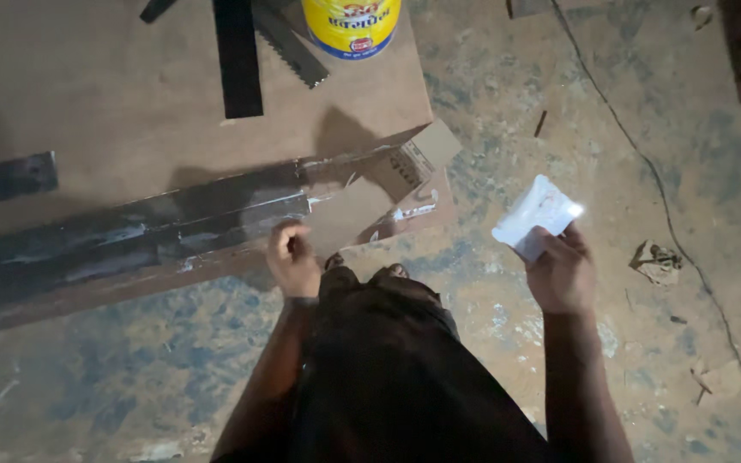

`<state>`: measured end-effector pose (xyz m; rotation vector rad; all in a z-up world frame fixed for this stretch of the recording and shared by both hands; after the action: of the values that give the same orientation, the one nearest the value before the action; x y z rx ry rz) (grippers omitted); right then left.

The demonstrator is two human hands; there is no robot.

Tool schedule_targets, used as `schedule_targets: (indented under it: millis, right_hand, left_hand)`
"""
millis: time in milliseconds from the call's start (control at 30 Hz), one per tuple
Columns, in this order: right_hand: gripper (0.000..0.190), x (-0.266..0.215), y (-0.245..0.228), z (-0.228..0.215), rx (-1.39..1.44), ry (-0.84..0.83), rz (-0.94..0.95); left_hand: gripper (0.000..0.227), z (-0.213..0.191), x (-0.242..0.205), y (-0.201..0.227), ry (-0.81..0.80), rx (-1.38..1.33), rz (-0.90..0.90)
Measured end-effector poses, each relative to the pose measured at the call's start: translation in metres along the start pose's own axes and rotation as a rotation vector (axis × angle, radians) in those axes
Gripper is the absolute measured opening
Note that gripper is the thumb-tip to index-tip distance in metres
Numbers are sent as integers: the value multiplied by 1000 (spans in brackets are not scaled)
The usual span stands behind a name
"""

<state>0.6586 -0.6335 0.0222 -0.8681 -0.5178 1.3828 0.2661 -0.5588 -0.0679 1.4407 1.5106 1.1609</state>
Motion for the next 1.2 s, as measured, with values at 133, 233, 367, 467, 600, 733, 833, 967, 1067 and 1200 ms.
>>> schedule_targets:
  millis: [133,233,367,467,600,733,833,967,1067,1200]
  right_hand:
    - [47,-5,17,8,-4,14,10]
    - [49,-4,37,19,-23,19,96]
    - [48,12,57,38,-66,-36,109]
    - [48,33,62,54,-102,-56,96]
    - [47,60,62,76,-88,-53,77]
    - [43,87,62,83,-134,-76,67]
    - [37,114,74,76,-227,-83,49]
    - [27,165,86,72,-737,-189,-123]
    - [20,199,100,86,-1054,-235,-108]
    - [32,189,113,119,-1579,-564,-397]
  left_hand:
    - [21,1,-27,-67,-155,-660,-349]
    - [23,-3,-25,-75,-180,-653,-375]
    - [28,-8,-15,-54,-205,-339,-278]
    - [42,-12,-4,-42,-157,-671,-346]
    - [64,-16,13,-44,-163,-756,-394]
    - [47,3,13,-57,-225,-898,-467]
    - [32,11,11,-49,-388,-659,-232]
    - [31,35,4,-51,-199,-1300,-837]
    - [23,32,11,-23,-560,123,66]
    - [19,51,11,-3,-347,-499,49]
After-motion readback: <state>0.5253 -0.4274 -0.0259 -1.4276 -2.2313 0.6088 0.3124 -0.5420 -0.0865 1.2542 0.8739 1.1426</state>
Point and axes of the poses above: each hand's wrist, its own x-axis towards the middle knuckle, its own z-axis out of the palm, y = z × x, the point moved 3 cm from there along x, towards the middle knuckle, and after that the axes turned 13 degrees about -y, right-handed, at the moved point
